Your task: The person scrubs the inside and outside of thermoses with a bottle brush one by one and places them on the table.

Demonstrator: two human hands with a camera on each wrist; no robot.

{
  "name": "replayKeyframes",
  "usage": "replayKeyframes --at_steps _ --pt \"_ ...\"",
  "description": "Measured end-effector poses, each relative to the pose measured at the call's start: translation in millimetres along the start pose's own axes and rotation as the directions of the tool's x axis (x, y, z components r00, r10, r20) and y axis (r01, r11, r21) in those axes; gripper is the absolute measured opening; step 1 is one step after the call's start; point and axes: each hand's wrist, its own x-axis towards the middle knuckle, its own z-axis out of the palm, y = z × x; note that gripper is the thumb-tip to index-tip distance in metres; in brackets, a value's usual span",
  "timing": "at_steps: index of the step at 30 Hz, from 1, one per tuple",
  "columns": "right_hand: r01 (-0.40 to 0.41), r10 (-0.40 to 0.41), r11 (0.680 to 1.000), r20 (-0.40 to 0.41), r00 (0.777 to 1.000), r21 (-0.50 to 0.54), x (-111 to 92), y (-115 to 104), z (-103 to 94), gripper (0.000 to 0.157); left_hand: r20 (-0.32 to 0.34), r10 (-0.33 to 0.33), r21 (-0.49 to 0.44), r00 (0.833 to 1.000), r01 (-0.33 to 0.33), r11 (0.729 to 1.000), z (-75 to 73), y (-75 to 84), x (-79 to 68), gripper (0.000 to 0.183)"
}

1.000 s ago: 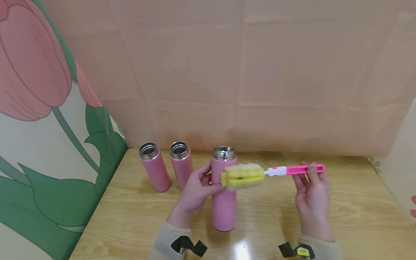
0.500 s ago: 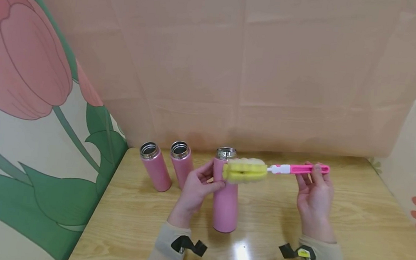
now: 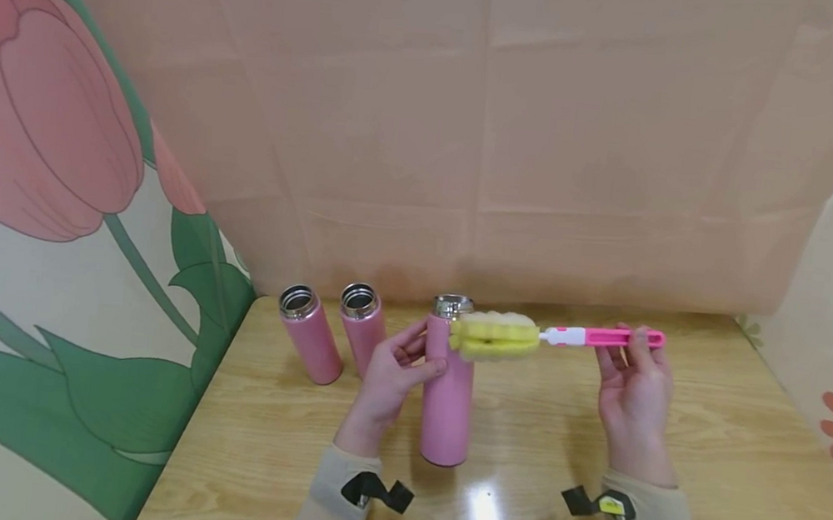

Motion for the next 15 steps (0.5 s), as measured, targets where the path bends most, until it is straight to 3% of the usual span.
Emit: replayKeyframes --at_steps 15 --pt "-0.026 0.035 0.996 0.105 0.994 -0.081 1.1 -2.3 -5.5 0.004 0.013 0.042 -0.018 0.999 -0.042 0.999 -3.5 -3.6 1.8 0.073"
